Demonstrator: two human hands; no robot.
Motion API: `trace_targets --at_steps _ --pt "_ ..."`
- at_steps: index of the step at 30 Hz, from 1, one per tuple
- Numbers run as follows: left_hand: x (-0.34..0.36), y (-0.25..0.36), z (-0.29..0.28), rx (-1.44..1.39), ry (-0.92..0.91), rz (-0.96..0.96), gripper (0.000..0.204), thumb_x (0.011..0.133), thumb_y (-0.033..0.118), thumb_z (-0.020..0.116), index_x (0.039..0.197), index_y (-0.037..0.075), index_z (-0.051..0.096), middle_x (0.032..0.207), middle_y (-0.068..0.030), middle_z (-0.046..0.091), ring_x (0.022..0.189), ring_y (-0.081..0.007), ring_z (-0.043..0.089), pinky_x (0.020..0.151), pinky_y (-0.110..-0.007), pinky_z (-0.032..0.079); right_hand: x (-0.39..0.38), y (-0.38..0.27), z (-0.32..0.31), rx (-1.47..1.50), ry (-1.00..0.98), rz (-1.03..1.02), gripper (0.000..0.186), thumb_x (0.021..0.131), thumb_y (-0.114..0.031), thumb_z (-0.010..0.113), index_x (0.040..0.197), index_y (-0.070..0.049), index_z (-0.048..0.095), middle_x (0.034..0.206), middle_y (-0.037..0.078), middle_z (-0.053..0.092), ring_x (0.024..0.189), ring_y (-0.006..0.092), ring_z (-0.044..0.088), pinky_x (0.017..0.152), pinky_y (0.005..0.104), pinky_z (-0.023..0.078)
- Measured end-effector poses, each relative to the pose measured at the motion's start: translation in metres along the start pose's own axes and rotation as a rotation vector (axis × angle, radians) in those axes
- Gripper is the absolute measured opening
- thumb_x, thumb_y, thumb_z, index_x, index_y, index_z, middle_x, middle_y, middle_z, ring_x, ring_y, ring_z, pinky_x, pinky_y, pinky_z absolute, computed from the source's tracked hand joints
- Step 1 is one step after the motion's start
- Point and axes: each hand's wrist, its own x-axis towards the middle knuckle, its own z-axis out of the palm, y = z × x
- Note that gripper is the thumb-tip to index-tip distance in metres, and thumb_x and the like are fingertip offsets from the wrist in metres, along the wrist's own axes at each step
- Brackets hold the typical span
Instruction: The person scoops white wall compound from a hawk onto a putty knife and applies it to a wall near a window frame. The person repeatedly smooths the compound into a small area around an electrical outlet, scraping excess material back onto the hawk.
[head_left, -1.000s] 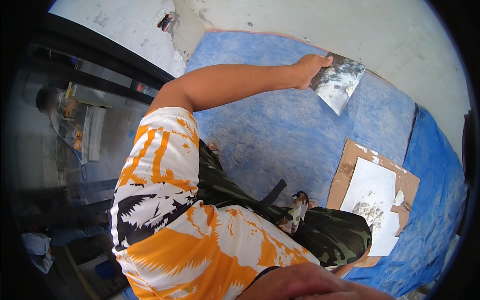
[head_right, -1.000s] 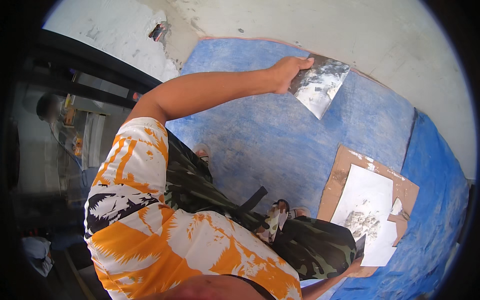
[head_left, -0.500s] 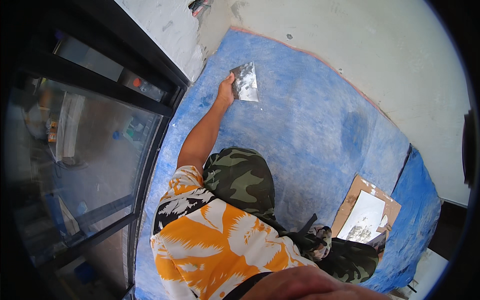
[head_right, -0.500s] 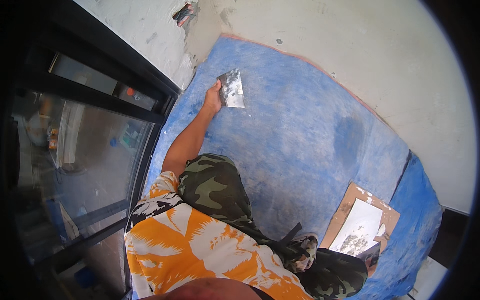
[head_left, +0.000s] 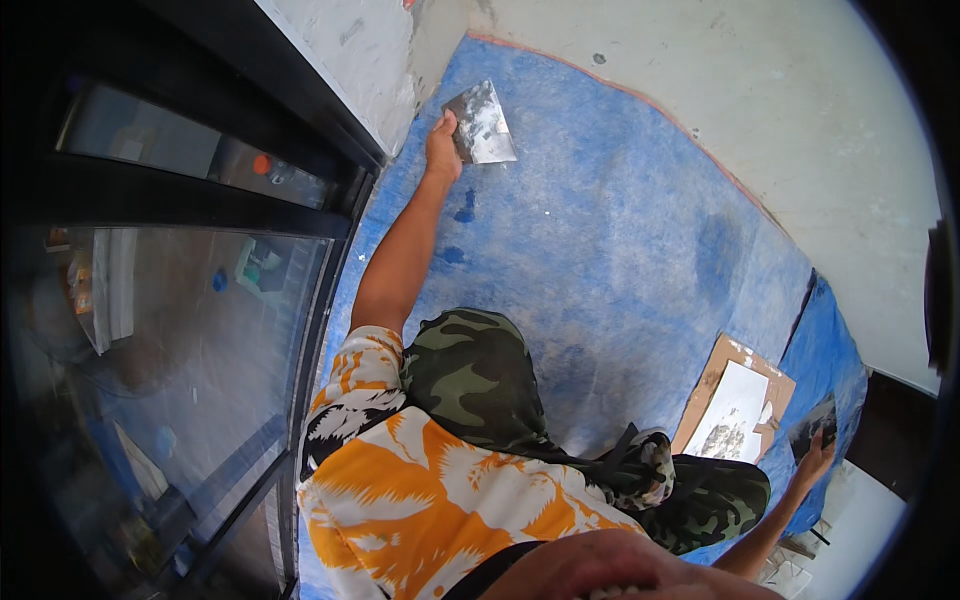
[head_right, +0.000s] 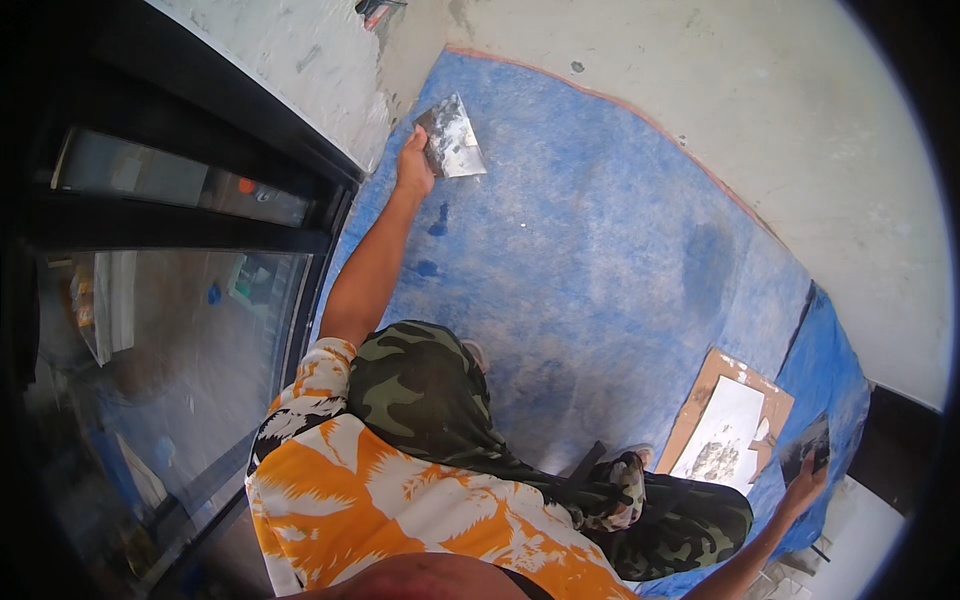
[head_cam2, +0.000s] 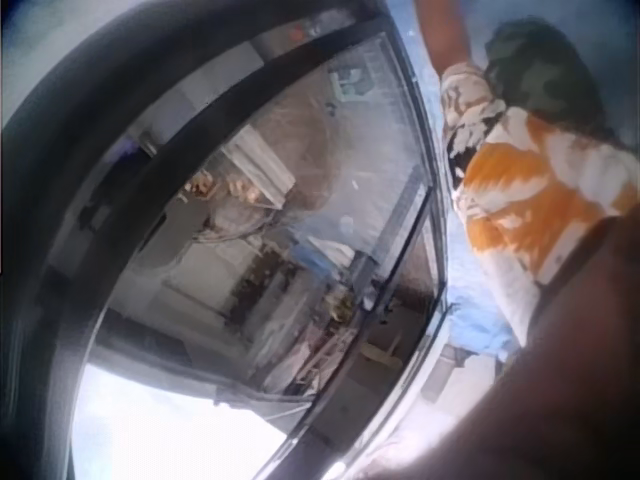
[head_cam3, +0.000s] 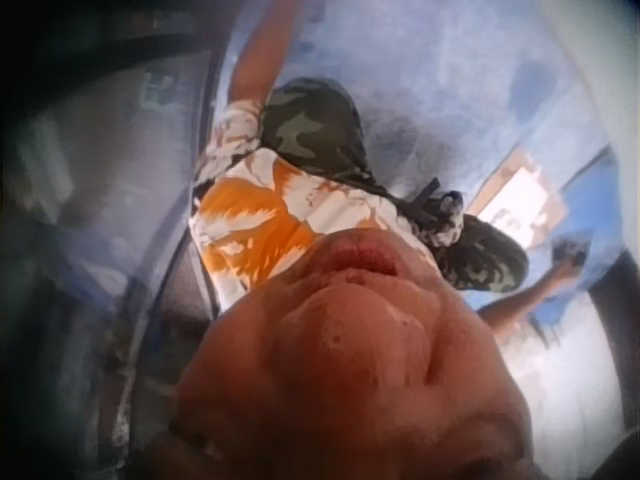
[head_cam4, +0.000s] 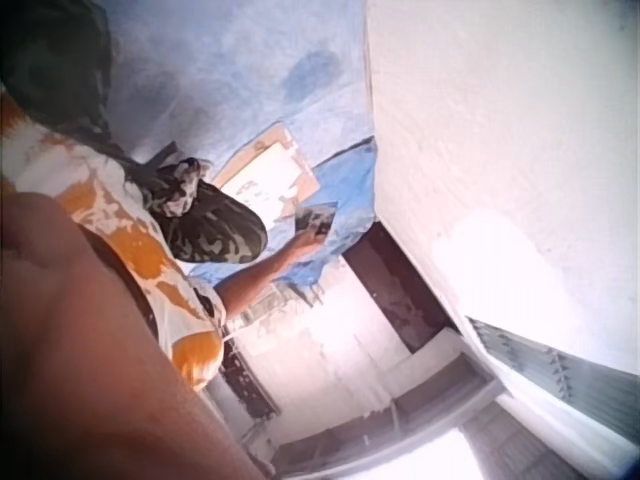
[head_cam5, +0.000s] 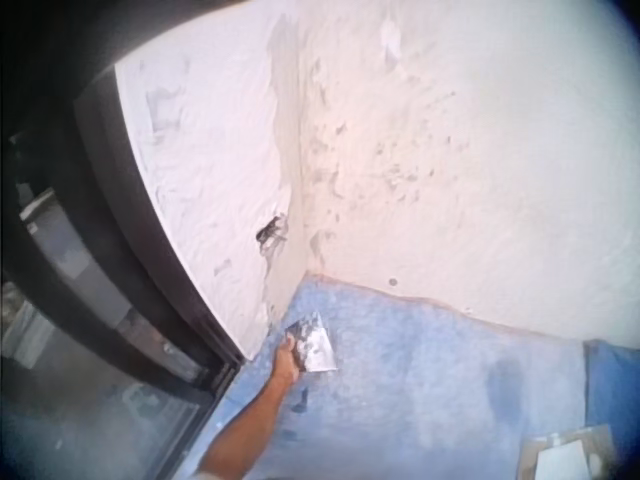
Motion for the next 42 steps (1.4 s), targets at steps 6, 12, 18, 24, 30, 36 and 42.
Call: trace_targets --at_steps 6,12,18,24,30,36,42 --pt "0.003 0.006 0.007 -0.035 0.020 0.077 0.044 0.101 0.025 0.051 0.137 0.000 0.046 0.131 -0.0075 0.056 0.120 -0.0210 0.052 0.104 -0.036 0.040 0.073 -0.131 -0.005 0.255 -0.123 -0.221 0.039 0.097 -0.021 0.057 0.125 0.006 0.057 0.114 0.014 0.064 0.103 0.0214 0.059 0.091 0.0334 0.045" --pt "-0.002 0.019 0.009 -0.142 0.114 -0.044 0.041 0.103 0.031 0.046 0.135 0.006 0.049 0.131 -0.0077 0.056 0.119 -0.0256 0.054 0.104 -0.044 0.042 0.108 -0.241 -0.029 0.109 0.051 -0.374 0.040 0.097 -0.023 0.058 0.128 0.002 0.059 0.119 0.010 0.064 0.107 0.0185 0.060 0.096 0.0320 0.044" --pt "-0.019 0.047 0.038 -0.020 0.050 -0.274 0.038 0.103 0.033 0.044 0.128 0.005 0.052 0.125 -0.0098 0.060 0.110 -0.0280 0.061 0.098 -0.047 0.047 0.125 -0.210 -0.038 0.902 -0.212 0.065 0.041 0.097 -0.022 0.058 0.131 0.001 0.054 0.126 0.011 0.061 0.113 0.0206 0.060 0.096 0.0338 0.048" --pt "-0.099 0.072 0.066 -0.027 0.016 -0.418 0.036 0.104 0.030 0.041 0.127 0.006 0.051 0.126 -0.0111 0.060 0.111 -0.0278 0.061 0.099 -0.049 0.046 0.059 -0.100 0.023 1.303 -0.453 0.328 0.039 0.095 -0.006 0.057 0.132 0.002 0.051 0.131 0.013 0.058 0.122 0.0249 0.056 0.105 0.0405 0.045" --pt "-0.167 0.106 0.083 0.155 -0.092 -0.475 0.038 0.100 0.028 0.050 0.131 0.005 0.051 0.123 -0.0113 0.063 0.114 -0.0272 0.060 0.102 -0.043 0.043 -0.034 -0.029 0.109 1.231 -0.301 0.428 0.045 0.091 0.001 0.054 0.136 0.003 0.047 0.129 0.014 0.058 0.116 0.0269 0.059 0.103 0.0407 0.046" --pt "-0.190 0.173 0.179 0.430 -0.155 -0.212 0.042 0.100 0.022 0.053 0.138 0.005 0.049 0.135 -0.0108 0.057 0.117 -0.0238 0.059 0.094 -0.039 0.052 -0.089 0.094 0.093 0.117 0.288 0.336 0.017 0.085 -0.015 0.063 0.095 -0.001 0.065 0.071 0.007 0.059 0.066 0.0165 0.052 0.066 0.0339 0.043" --pt "-0.219 0.160 0.332 0.533 -0.310 -0.086 0.042 0.101 0.018 0.051 0.137 -0.004 0.048 0.139 -0.0130 0.052 0.121 -0.0241 0.054 0.097 -0.037 0.049 -0.194 0.166 0.099 -0.136 0.226 0.759 0.034 0.086 -0.016 0.060 0.120 -0.012 0.066 0.103 0.019 0.069 0.096 0.0373 0.066 0.084 0.0444 0.051"
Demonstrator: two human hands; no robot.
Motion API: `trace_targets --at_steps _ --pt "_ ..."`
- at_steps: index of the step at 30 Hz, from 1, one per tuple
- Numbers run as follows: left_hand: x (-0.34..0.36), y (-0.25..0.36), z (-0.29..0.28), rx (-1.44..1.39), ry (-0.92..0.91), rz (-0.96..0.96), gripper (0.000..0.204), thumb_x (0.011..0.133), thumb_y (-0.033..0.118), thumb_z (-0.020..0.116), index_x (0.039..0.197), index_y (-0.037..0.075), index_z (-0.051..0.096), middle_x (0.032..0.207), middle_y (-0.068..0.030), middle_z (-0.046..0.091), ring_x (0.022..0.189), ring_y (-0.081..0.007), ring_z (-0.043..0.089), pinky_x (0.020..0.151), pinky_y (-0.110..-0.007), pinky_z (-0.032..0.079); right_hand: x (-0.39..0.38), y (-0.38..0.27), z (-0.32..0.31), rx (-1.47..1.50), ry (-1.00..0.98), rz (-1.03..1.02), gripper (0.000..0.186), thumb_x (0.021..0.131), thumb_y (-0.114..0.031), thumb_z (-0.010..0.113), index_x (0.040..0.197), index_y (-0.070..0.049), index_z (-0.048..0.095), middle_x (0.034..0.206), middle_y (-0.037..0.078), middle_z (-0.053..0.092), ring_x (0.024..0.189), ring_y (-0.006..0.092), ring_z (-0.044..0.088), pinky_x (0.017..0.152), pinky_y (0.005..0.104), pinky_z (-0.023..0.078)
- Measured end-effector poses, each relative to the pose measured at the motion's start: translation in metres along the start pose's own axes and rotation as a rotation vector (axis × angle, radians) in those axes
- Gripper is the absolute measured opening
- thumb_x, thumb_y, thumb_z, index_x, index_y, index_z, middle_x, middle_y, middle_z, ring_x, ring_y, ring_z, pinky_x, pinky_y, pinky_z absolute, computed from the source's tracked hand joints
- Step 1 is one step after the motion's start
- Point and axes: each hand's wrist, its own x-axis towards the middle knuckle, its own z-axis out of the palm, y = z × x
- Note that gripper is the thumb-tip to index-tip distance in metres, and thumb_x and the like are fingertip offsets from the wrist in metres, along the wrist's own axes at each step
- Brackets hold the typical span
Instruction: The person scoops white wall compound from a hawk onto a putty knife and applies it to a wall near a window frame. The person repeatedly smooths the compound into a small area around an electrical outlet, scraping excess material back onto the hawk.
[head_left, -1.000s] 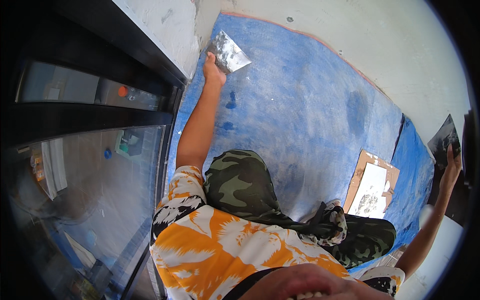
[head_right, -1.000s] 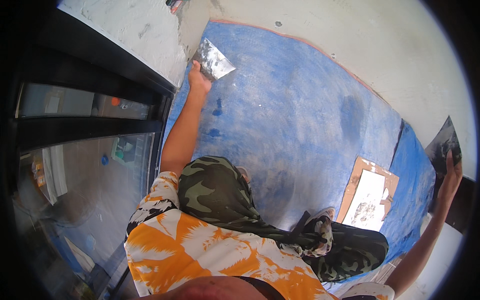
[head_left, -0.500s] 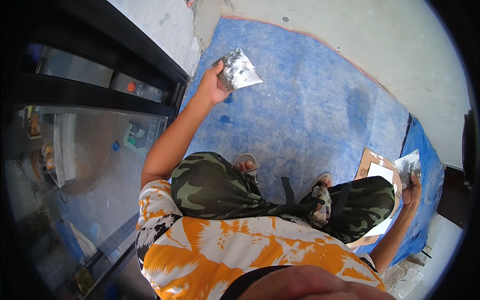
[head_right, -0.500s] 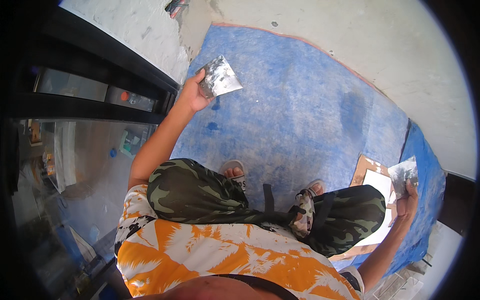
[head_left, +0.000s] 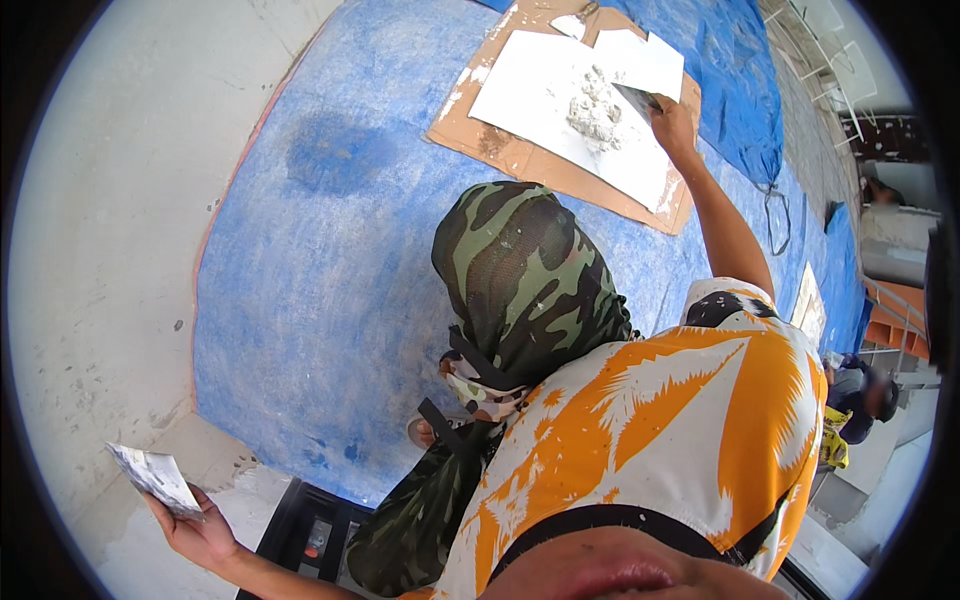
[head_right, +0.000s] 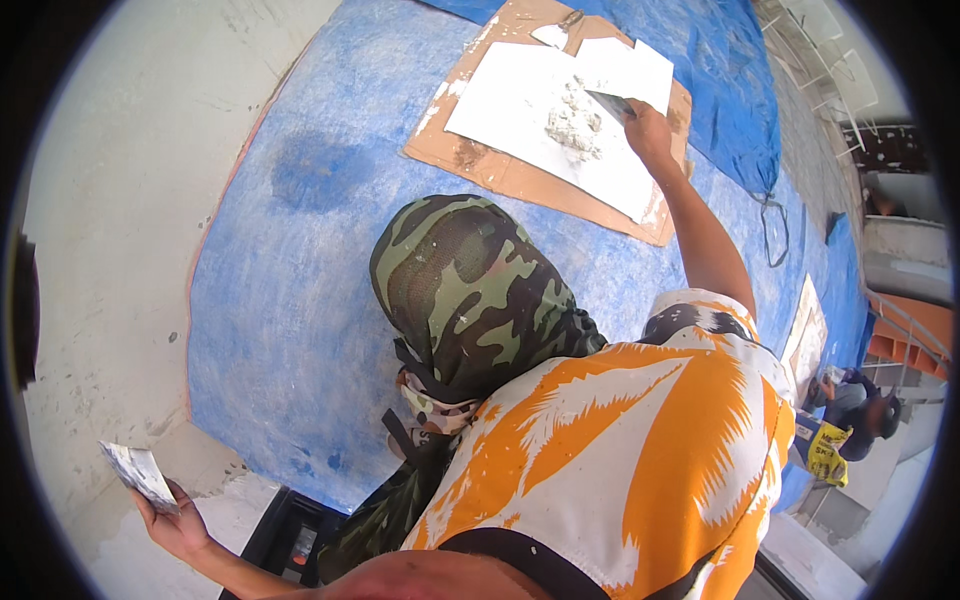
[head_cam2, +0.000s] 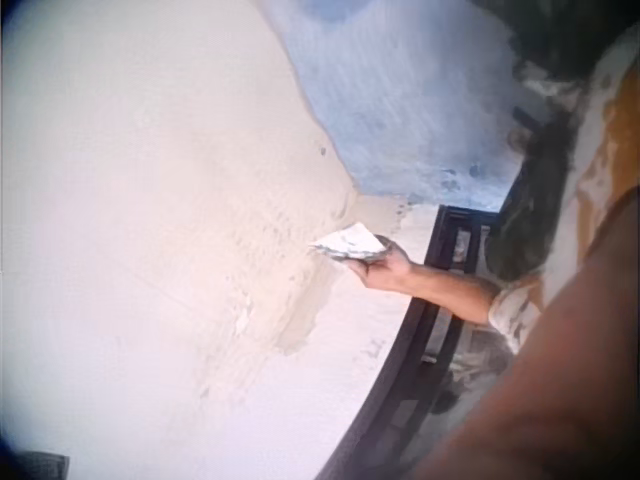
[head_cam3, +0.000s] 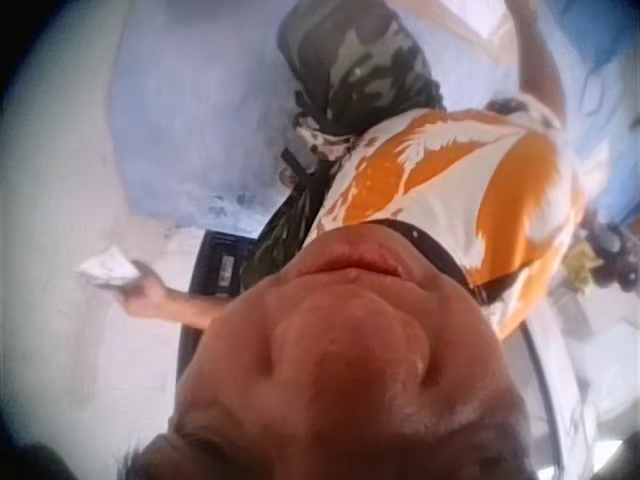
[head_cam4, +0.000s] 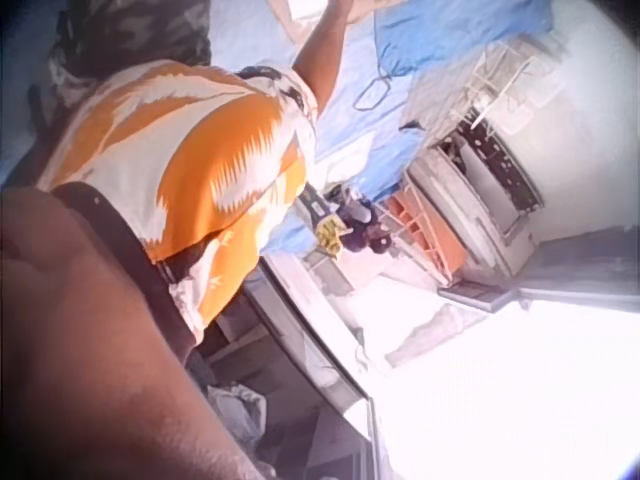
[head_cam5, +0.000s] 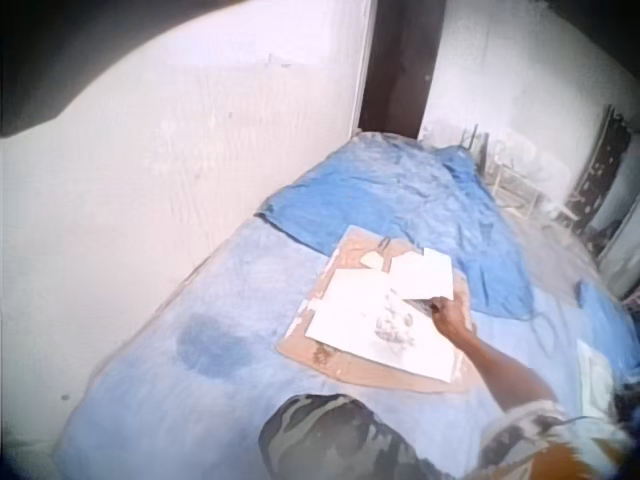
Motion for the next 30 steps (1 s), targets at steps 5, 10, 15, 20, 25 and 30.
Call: trace_targets --at_steps 5,10,15,20,25,30 --pt "-0.017 -0.038 0.105 0.367 -0.084 0.169 0.042 0.103 0.017 0.048 0.139 -0.005 0.045 0.144 -0.0131 0.045 0.122 -0.0231 0.052 0.099 -0.036 0.048 -0.037 0.046 0.034 -0.037 -0.044 -0.261 0.025 0.086 -0.005 0.056 0.102 -0.013 0.073 0.099 0.010 0.071 0.094 0.0325 0.065 0.085 0.0419 0.050" --pt "-0.023 -0.063 0.144 0.173 -0.127 -0.089 0.042 0.103 0.015 0.046 0.139 -0.007 0.043 0.144 -0.0117 0.045 0.123 -0.0220 0.051 0.099 -0.035 0.046 -0.022 0.091 0.045 -0.209 -0.135 -0.415 0.025 0.083 -0.002 0.054 0.096 -0.011 0.074 0.104 0.007 0.072 0.102 0.0266 0.064 0.094 0.0396 0.044" --pt "-0.011 -0.078 0.156 0.147 -0.160 -0.213 0.041 0.102 0.016 0.048 0.137 -0.006 0.046 0.140 -0.0116 0.050 0.121 -0.0207 0.052 0.099 -0.036 0.047 -0.009 0.109 0.074 -0.239 -0.288 -0.470 0.037 0.076 0.005 0.050 0.097 -0.015 0.074 0.105 0.003 0.072 0.102 0.0243 0.063 0.094 0.0398 0.045" --pt "-0.006 -0.089 0.160 0.116 -0.137 -0.264 0.040 0.101 0.019 0.051 0.135 -0.004 0.049 0.137 -0.0102 0.054 0.120 -0.0202 0.055 0.099 -0.037 0.046 -0.008 0.117 0.061 -0.288 -0.486 -0.407 0.040 0.074 0.006 0.051 0.098 -0.016 0.074 0.109 0.002 0.071 0.108 0.0234 0.061 0.100 0.0428 0.041" --pt "-0.004 -0.093 0.169 0.122 -0.043 -0.253 0.040 0.101 0.021 0.052 0.134 -0.002 0.051 0.136 -0.0088 0.055 0.119 -0.0208 0.056 0.099 -0.038 0.046 0.017 0.125 0.056 -0.294 -0.139 -0.648 0.042 0.072 0.010 0.050 0.096 -0.014 0.075 0.108 0.003 0.071 0.109 0.0234 0.061 0.104 0.0419 0.038" --pt "-0.002 -0.104 0.175 0.143 -0.129 -0.311 0.041 0.100 0.020 0.054 0.134 -0.002 0.050 0.131 -0.0111 0.058 0.111 -0.0205 0.061 0.092 -0.035 0.051 0.037 0.131 0.074 -0.235 -0.469 -0.564 0.041 0.069 0.009 0.051 0.095 -0.011 0.075 0.104 0.008 0.072 0.099 0.0272 0.066 0.089 0.0383 0.052"
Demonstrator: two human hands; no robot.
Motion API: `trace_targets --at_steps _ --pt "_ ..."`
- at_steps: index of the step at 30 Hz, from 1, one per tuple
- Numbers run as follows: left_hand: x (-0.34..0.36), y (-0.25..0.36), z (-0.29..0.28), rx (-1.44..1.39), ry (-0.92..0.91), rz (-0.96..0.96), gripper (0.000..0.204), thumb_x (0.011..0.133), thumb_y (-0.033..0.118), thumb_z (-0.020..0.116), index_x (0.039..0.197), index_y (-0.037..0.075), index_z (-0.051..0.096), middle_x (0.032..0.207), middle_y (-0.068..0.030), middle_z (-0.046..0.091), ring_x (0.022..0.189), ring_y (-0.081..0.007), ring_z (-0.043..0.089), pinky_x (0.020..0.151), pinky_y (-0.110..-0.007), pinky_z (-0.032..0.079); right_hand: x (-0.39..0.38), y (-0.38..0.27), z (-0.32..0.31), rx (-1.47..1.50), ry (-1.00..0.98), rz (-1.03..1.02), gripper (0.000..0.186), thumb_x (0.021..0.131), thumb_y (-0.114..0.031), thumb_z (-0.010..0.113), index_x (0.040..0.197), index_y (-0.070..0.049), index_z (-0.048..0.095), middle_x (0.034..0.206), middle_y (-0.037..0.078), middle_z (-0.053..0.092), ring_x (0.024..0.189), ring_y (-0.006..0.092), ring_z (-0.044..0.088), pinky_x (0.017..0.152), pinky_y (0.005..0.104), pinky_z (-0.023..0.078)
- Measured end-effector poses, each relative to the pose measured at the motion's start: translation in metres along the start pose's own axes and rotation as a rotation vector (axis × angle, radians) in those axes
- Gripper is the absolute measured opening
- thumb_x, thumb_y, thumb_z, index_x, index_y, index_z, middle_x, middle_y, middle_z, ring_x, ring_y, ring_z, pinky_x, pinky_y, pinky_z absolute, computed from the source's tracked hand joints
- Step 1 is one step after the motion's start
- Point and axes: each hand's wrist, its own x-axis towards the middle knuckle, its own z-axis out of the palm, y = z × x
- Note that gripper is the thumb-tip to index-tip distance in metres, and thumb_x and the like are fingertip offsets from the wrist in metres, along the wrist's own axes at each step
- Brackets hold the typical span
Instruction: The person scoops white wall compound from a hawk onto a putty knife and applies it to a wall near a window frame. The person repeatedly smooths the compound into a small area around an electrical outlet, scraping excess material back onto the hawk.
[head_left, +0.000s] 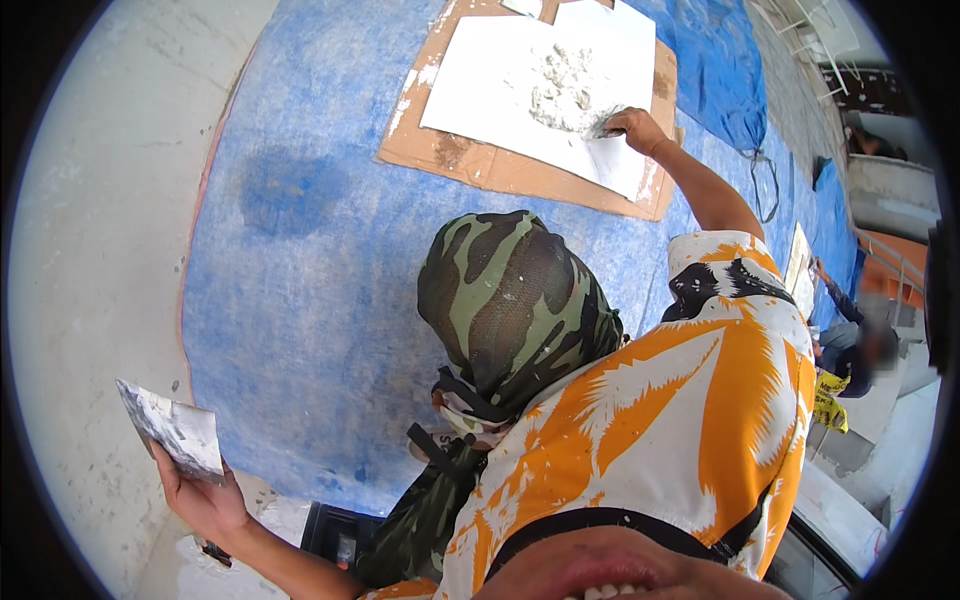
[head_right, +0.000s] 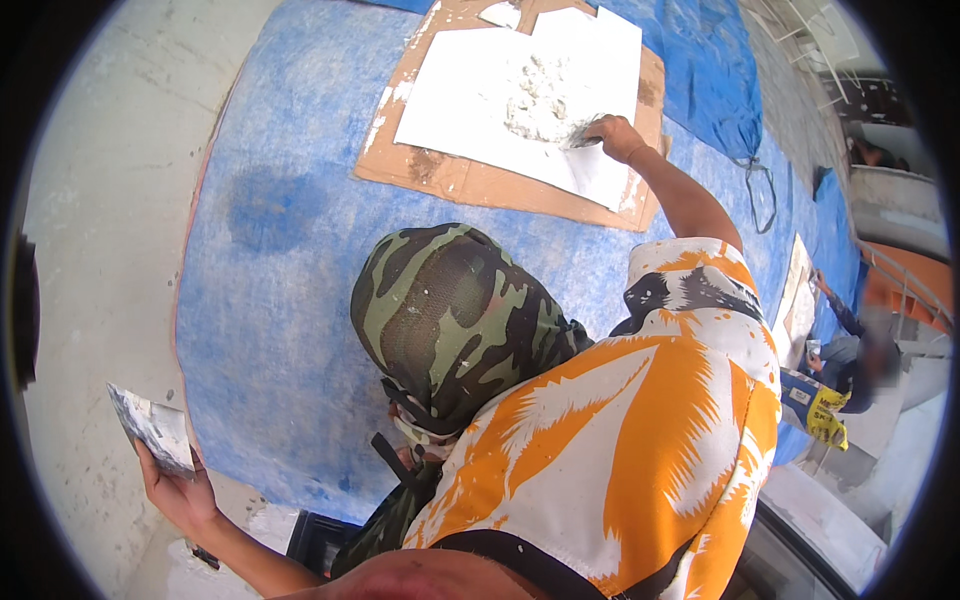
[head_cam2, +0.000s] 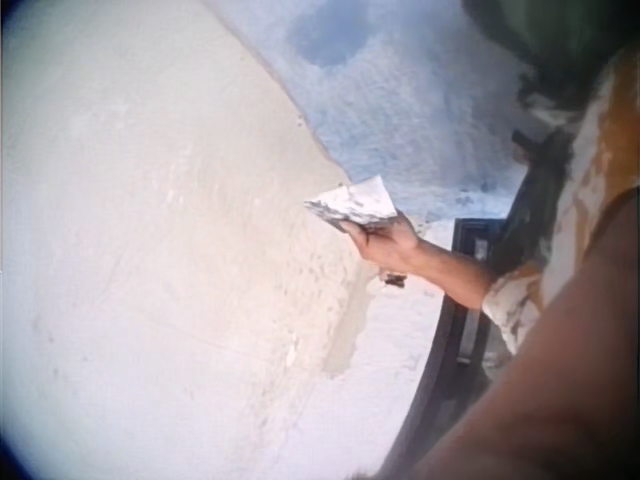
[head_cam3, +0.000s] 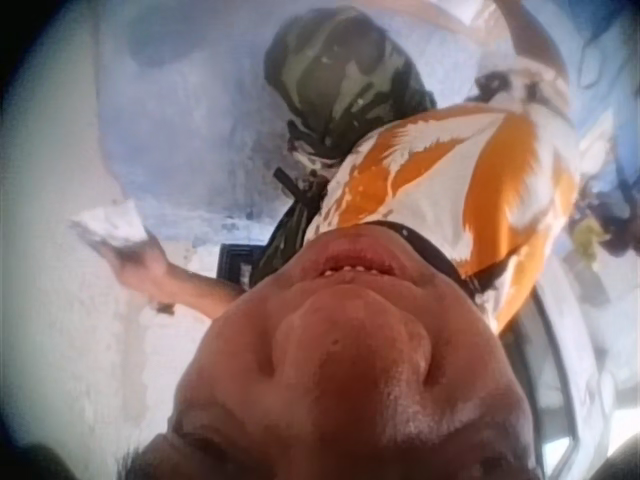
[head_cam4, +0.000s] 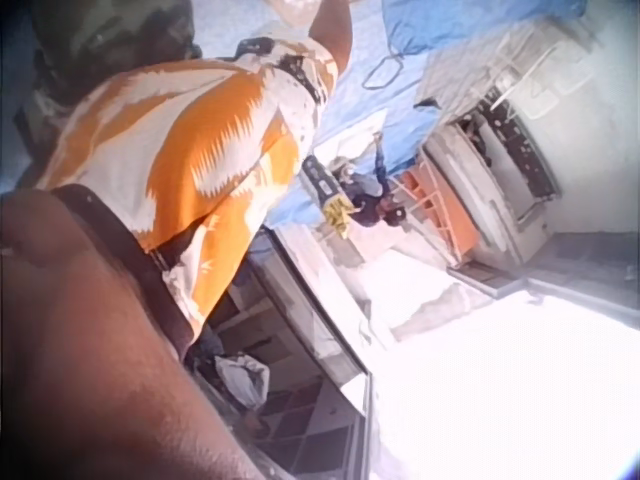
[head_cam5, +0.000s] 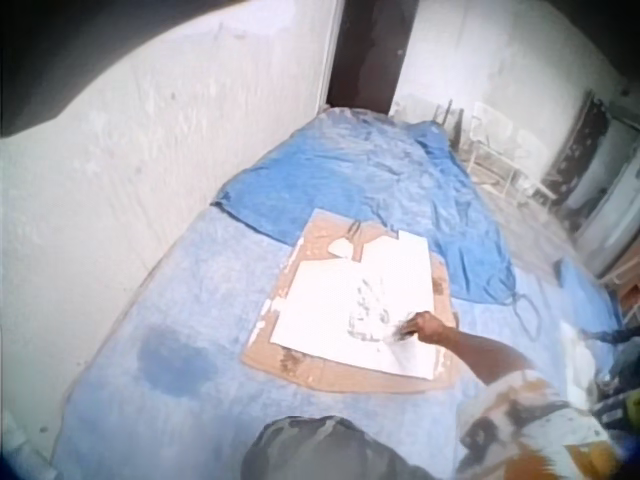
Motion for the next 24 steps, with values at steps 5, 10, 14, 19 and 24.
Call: trace_targets --at_steps 5,10,14,19,24 --pt "0.014 -0.005 0.004 -0.075 -0.182 -0.015 0.041 0.100 0.020 0.054 0.134 -0.002 0.049 0.134 -0.0131 0.056 0.115 -0.0232 0.059 0.095 -0.038 0.051 -0.017 -0.011 0.002 -0.111 -0.050 0.049 0.036 0.072 0.006 0.051 0.095 -0.011 0.074 0.103 0.007 0.072 0.101 0.0271 0.065 0.090 0.0418 0.049" --pt "0.051 -0.034 0.040 -0.173 -0.286 0.002 0.042 0.101 0.020 0.051 0.136 -0.002 0.047 0.138 -0.0145 0.052 0.121 -0.0251 0.056 0.098 -0.041 0.049 -0.040 -0.044 -0.021 0.083 -0.028 0.352 0.037 0.078 0.006 0.050 0.101 -0.009 0.074 0.109 0.012 0.071 0.100 0.0310 0.066 0.088 0.0415 0.051" --pt "0.068 -0.111 0.096 -0.227 -0.305 -0.013 0.042 0.101 0.023 0.051 0.136 0.000 0.047 0.134 -0.0122 0.055 0.119 -0.0252 0.056 0.100 -0.040 0.048 -0.040 -0.100 -0.072 1.053 0.526 0.582 0.020 0.094 -0.002 0.056 0.110 0.001 0.069 0.093 0.003 0.070 0.086 0.0112 0.061 0.080 0.0275 0.048" --pt "0.052 -0.246 0.199 -0.171 -0.393 -0.398 0.039 0.099 0.027 0.054 0.132 0.008 0.053 0.129 -0.0052 0.059 0.114 -0.0212 0.059 0.096 -0.040 0.046 0.005 -0.232 -0.146 1.820 0.768 -0.063 0.030 0.099 -0.023 0.057 0.120 -0.001 0.060 0.112 0.004 0.066 0.102 0.0123 0.059 0.092 0.0303 0.048" --pt "0.017 -0.270 0.289 -0.129 -0.600 -0.513 0.035 0.100 0.025 0.045 0.128 0.007 0.056 0.126 -0.0070 0.061 0.112 -0.0241 0.060 0.096 -0.042 0.047 0.027 -0.311 -0.201 1.268 0.767 -0.483 0.032 0.095 -0.009 0.059 0.127 -0.009 0.061 0.121 0.010 0.063 0.114 0.0207 0.058 0.097 0.0328 0.047"
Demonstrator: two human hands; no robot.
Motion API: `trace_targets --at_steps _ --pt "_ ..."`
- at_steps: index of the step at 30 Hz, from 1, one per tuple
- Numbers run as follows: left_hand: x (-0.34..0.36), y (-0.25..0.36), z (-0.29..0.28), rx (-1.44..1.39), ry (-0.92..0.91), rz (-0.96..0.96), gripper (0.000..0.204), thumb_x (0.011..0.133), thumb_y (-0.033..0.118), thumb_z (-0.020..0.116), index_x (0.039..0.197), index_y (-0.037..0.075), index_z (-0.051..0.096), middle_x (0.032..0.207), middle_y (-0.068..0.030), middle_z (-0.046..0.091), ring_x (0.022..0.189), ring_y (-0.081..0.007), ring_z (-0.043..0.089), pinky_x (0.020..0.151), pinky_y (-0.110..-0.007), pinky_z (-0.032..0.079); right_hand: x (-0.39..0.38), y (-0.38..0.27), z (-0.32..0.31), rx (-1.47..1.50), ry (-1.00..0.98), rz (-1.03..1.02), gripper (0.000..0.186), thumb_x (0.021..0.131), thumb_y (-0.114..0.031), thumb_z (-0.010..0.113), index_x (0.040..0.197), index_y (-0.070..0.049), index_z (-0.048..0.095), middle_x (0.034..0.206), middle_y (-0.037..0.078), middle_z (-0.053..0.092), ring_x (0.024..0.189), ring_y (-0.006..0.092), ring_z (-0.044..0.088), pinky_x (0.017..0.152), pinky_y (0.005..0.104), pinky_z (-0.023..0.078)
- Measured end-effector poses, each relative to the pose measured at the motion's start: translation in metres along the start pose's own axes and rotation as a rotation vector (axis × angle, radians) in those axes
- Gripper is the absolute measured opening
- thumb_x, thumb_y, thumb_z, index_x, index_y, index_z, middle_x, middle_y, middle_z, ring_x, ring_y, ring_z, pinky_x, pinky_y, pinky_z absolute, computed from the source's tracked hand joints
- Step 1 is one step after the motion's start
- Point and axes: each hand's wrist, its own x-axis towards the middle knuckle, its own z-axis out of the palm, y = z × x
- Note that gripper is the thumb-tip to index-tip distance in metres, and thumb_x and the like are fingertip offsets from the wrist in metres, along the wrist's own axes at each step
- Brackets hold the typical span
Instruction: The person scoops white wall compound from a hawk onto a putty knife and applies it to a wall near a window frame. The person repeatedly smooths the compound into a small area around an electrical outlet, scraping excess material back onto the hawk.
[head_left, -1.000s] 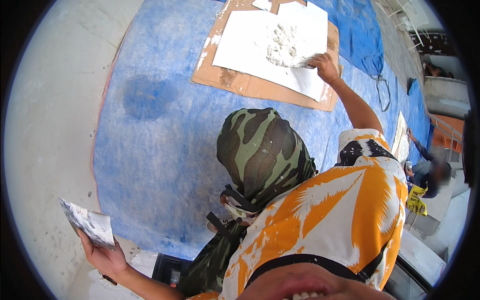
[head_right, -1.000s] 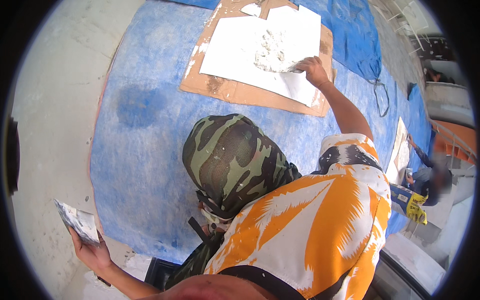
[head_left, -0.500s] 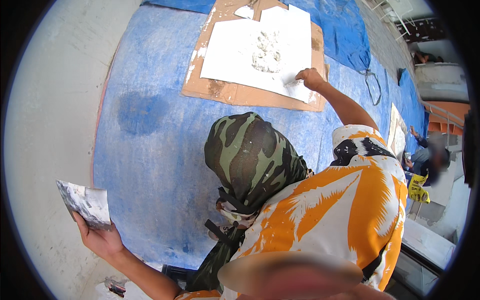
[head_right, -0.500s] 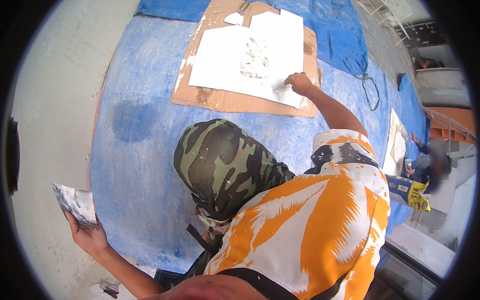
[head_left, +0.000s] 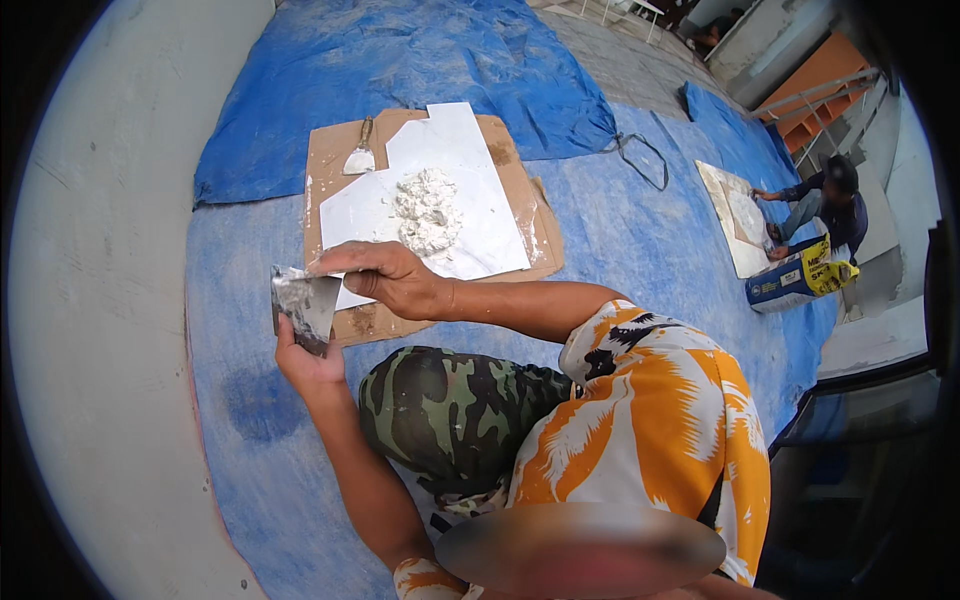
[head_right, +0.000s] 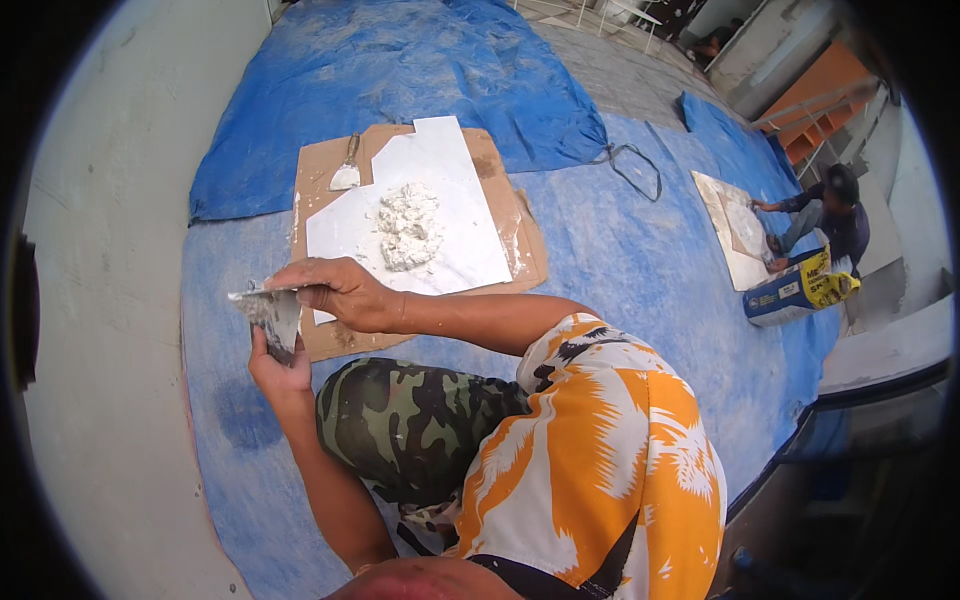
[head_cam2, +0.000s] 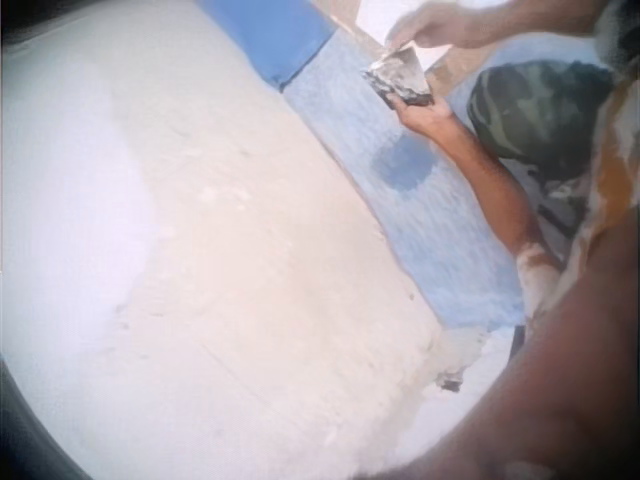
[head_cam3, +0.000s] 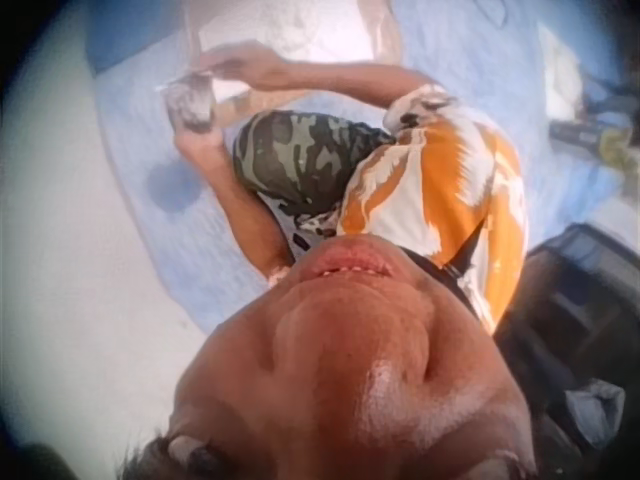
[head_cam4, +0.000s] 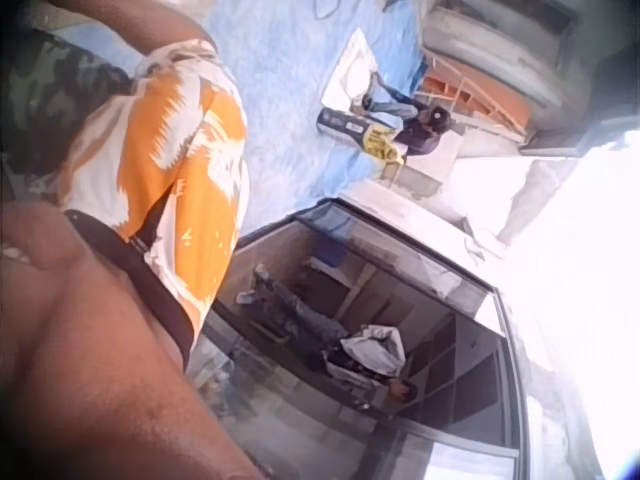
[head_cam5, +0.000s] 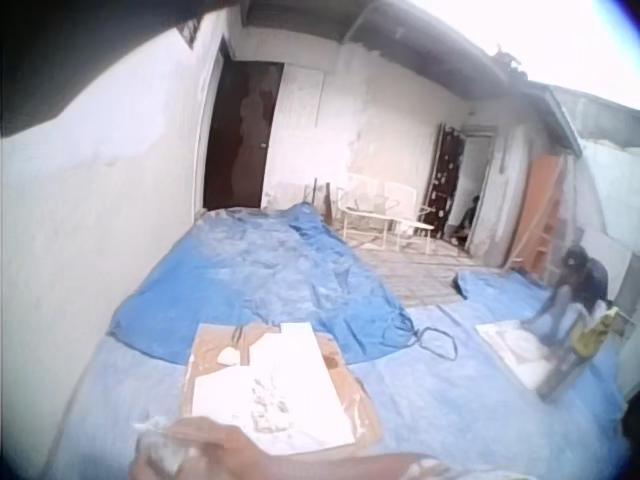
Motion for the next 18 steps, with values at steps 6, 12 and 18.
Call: trace_targets --at_steps 6,12,18 --pt "-0.008 0.009 0.027 0.040 -0.105 0.045 0.038 0.099 0.021 0.039 0.126 0.001 0.056 0.122 -0.0123 0.061 0.111 -0.0256 0.060 0.094 -0.040 0.049 0.007 0.010 -0.009 -0.680 -0.291 -0.084 0.054 0.079 0.006 0.062 0.127 -0.017 0.062 0.126 0.015 0.058 0.113 0.0362 0.054 0.096 0.0432 0.046" --pt "-0.007 0.012 0.002 0.040 0.047 0.114 0.035 0.099 0.025 0.052 0.128 0.005 0.057 0.124 -0.0064 0.062 0.109 -0.0214 0.061 0.091 -0.038 0.050 -0.050 0.068 -0.075 -1.097 -0.399 0.092 0.048 0.078 0.007 0.055 0.122 -0.010 0.065 0.127 0.014 0.059 0.116 0.0338 0.056 0.098 0.0409 0.047" --pt "-0.017 0.100 -0.013 0.136 0.197 0.329 0.032 0.097 0.018 0.055 0.126 0.003 0.057 0.121 -0.0068 0.063 0.106 -0.0215 0.063 0.087 -0.037 0.053 -0.089 0.140 -0.269 -1.412 -0.116 1.019 0.043 0.085 -0.004 0.046 0.117 -0.021 0.069 0.105 0.015 0.070 0.092 0.0346 0.068 0.083 0.0450 0.054"
